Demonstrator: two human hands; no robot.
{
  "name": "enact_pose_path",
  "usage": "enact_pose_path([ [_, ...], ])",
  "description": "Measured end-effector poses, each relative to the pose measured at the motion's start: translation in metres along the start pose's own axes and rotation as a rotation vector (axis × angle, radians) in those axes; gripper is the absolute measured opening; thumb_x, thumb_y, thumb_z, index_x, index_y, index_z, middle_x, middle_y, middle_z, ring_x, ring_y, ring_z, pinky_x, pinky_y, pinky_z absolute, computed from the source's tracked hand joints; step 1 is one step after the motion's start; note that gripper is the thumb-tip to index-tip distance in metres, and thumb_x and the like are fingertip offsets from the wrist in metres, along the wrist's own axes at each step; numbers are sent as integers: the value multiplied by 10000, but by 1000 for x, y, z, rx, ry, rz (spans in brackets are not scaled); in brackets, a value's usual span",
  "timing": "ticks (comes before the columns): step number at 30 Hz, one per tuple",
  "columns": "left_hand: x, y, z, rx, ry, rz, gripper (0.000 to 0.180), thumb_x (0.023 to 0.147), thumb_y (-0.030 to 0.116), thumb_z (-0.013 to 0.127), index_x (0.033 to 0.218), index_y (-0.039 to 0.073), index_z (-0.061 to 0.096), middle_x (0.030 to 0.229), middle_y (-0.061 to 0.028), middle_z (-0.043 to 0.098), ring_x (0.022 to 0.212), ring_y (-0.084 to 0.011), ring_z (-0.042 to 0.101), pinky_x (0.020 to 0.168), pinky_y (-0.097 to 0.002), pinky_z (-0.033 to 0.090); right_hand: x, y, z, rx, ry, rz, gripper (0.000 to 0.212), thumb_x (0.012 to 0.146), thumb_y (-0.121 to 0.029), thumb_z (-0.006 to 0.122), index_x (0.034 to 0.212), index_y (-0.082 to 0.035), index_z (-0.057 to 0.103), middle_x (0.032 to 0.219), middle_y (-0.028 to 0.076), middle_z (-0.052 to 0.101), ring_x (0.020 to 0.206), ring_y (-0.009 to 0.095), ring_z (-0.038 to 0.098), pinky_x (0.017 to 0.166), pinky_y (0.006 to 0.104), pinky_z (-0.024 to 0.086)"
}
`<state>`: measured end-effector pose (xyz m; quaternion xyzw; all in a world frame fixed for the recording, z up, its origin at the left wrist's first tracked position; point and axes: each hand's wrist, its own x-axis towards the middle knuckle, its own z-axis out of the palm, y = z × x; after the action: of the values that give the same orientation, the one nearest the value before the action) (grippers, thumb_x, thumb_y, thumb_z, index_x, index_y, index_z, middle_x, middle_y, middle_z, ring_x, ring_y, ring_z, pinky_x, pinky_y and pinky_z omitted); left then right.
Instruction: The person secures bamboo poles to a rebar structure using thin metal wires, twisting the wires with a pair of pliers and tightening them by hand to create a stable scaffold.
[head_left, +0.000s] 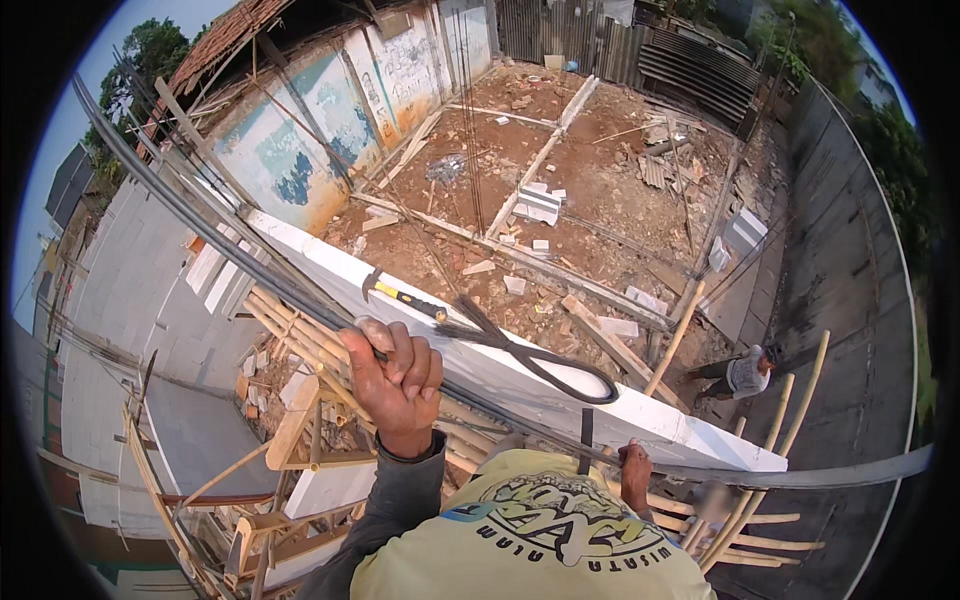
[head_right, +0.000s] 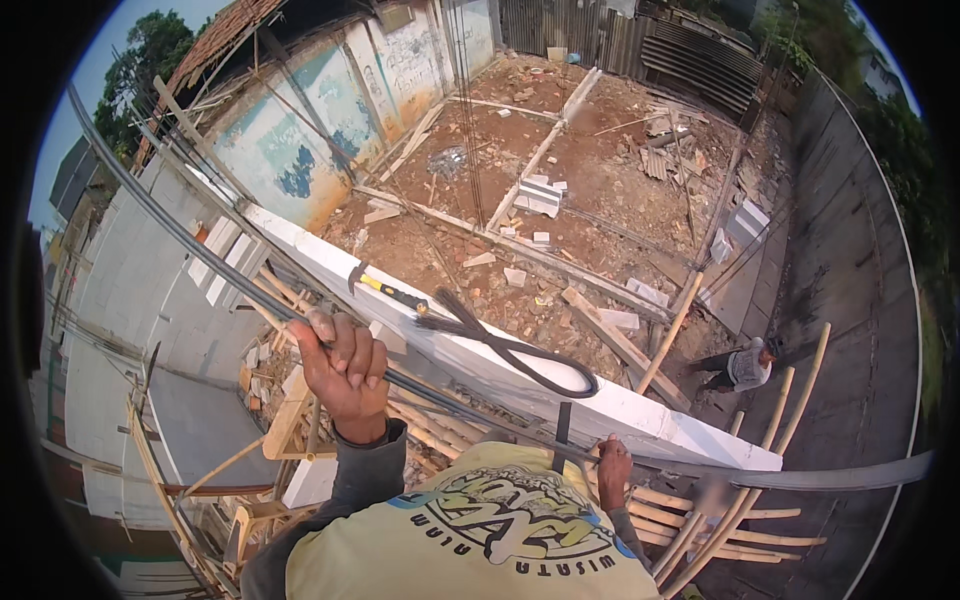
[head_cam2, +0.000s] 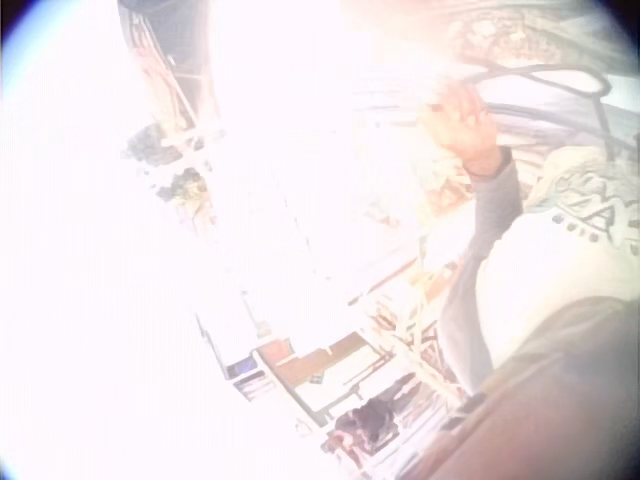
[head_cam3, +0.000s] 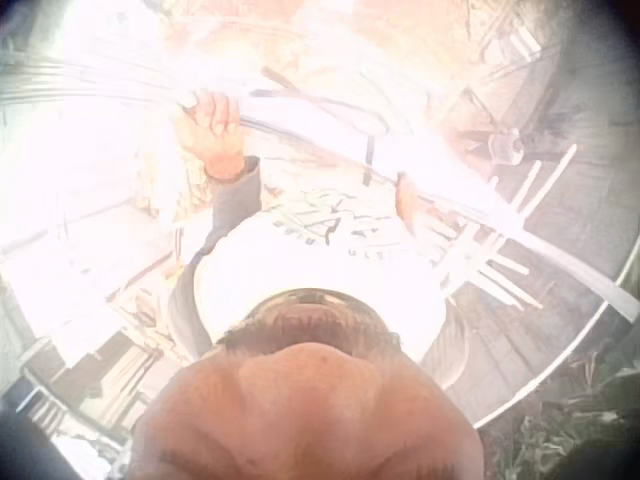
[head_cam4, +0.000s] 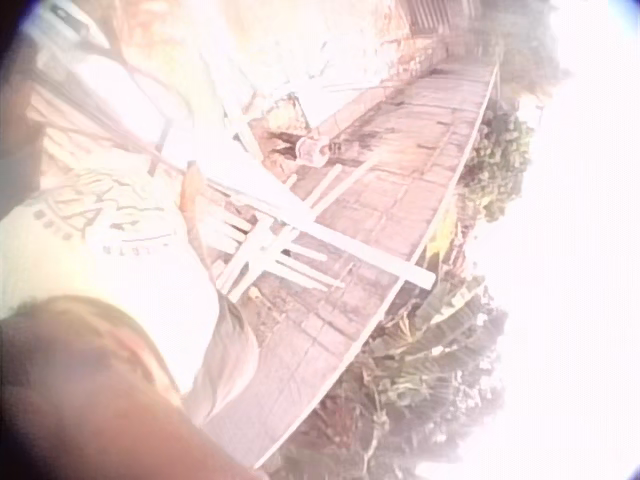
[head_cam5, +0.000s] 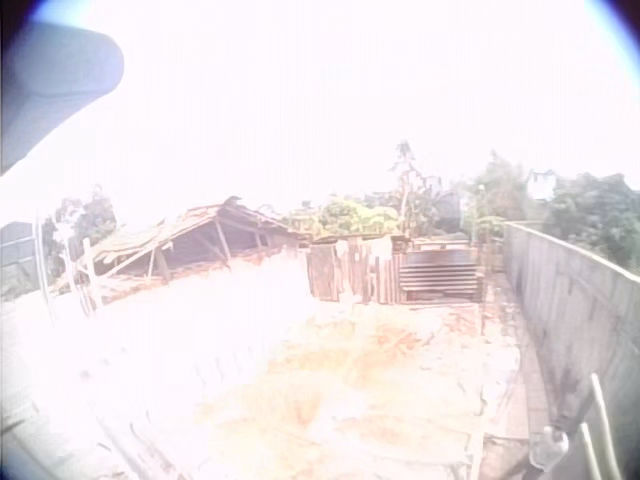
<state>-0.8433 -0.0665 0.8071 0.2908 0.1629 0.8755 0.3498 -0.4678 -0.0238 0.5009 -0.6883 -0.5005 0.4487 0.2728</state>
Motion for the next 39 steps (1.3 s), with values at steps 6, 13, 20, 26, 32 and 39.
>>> enact_pose_path([
  [6,43,-35,91,-46,-539,-161,452,1048,453,277,941,60,475,605,-19,350,391,-105,310,320,-242,312,8,22,-8,1042,23,524,387,1000,-328,416,953,-3,620,870,131,659,901,296,672,812,418,495],
  [13,29,-115,170,-28,-715,-270,392,1050,382,362,981,33,529,626,-2,330,424,-81,329,347,-206,361,1,24,4,1577,-106,312,645,1014,-502,340,1058,91,590,961,210,640,998,361,631,892,480,502],
  [20,-10,-178,215,-251,-1011,-525,399,1041,437,350,906,88,489,590,7,327,394,-54,281,334,-200,338,-24,40,-34,904,206,278,638,997,-561,354,1021,17,624,872,139,641,921,274,613,792,360,478],
  [26,-103,-241,188,-370,-1086,-848,445,1004,466,465,807,68,469,578,11,339,438,-71,253,384,-234,209,-97,-120,-200,562,510,-613,516,1010,-466,444,1193,-9,598,1079,98,630,1029,188,605,883,331,481],
  [32,-178,-273,141,-340,-1352,-1014,451,1015,371,464,708,41,442,587,-17,392,502,-88,318,466,-254,257,-149,-314,-238,251,608,-1180,623,987,-516,462,1254,41,542,1057,174,646,1000,209,646,851,322,532],
  [39,-198,-296,111,-265,-1473,-1028,447,1010,448,460,779,66,457,646,-27,420,525,-68,324,456,-227,251,-175,-317,-226,561,588,-1094,328,1020,-313,495,1060,-6,604,667,0,523,552,65,475,482,228,393],
])
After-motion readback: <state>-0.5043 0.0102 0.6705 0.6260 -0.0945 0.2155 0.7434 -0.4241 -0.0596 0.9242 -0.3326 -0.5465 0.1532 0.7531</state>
